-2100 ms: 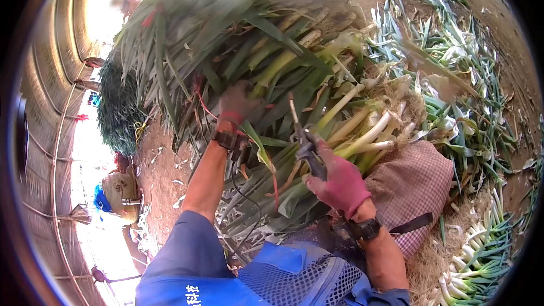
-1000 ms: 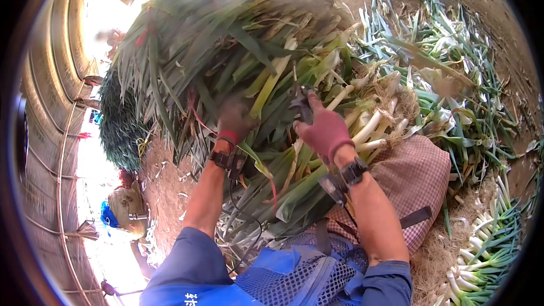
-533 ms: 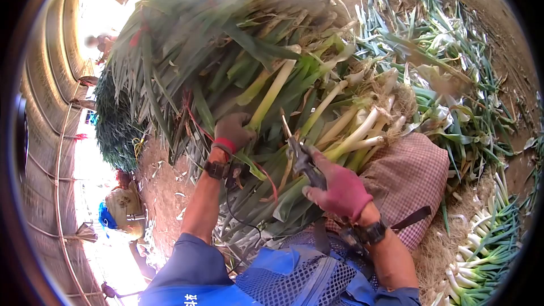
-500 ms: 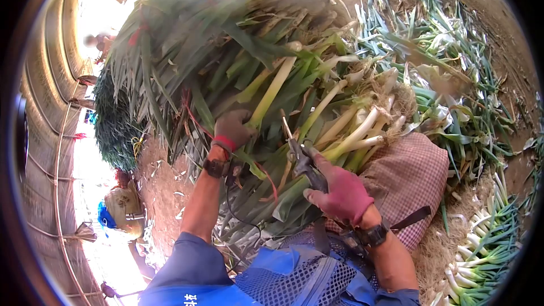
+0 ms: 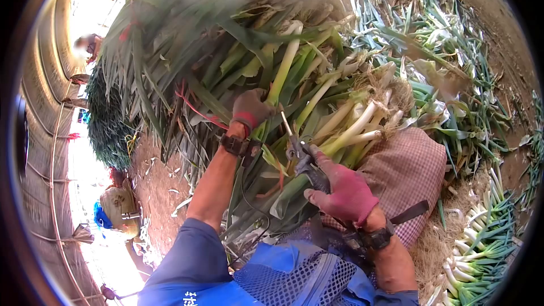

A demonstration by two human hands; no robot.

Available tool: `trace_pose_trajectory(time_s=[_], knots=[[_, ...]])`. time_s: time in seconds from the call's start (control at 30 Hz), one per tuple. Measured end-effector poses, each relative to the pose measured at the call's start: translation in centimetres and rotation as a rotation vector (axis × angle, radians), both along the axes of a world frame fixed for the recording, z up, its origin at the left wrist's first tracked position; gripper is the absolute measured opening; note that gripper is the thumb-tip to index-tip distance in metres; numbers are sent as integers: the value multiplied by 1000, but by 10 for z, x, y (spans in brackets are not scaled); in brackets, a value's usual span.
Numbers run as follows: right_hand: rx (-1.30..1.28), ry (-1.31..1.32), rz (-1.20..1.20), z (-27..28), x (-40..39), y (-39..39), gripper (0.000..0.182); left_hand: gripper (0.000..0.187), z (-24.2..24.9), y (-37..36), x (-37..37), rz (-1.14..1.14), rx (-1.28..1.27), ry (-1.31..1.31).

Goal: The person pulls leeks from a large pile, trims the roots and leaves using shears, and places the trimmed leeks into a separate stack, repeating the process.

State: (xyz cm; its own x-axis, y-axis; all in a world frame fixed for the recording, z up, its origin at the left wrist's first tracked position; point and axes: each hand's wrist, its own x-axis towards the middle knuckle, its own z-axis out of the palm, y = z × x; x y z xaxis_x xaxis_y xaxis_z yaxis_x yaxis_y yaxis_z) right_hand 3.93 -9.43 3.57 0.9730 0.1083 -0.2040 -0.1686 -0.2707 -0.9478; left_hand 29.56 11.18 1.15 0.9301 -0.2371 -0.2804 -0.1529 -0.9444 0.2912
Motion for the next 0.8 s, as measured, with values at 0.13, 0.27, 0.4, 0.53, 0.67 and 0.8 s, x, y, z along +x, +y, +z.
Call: trace_pose_trajectory(time_s=[0.13, 0.27, 0.4, 0.53, 0.67, 0.8], knots=[[-203, 49, -8, -15, 36, -3, 90, 60, -6, 4, -5, -29, 2, -48], [-292, -37, -132, -30, 79, -17, 90, 60, -3, 3, -24, -21, 40, -41], [-357, -42, -96, -30, 92, -19, 90, 53, 0, 6, -36, -42, 85, 31], [-368, -9, -57, -30, 79, -15, 90, 44, -22, 10, -63, -211, 138, 41], [-337, 71, -124, -34, 69, -35, 90, 37, -31, -6, -96, -261, 135, -3], [-384, 21, -90, -36, 61, -62, 93, 33, -27, -41, -107, -360, 106, 6]])
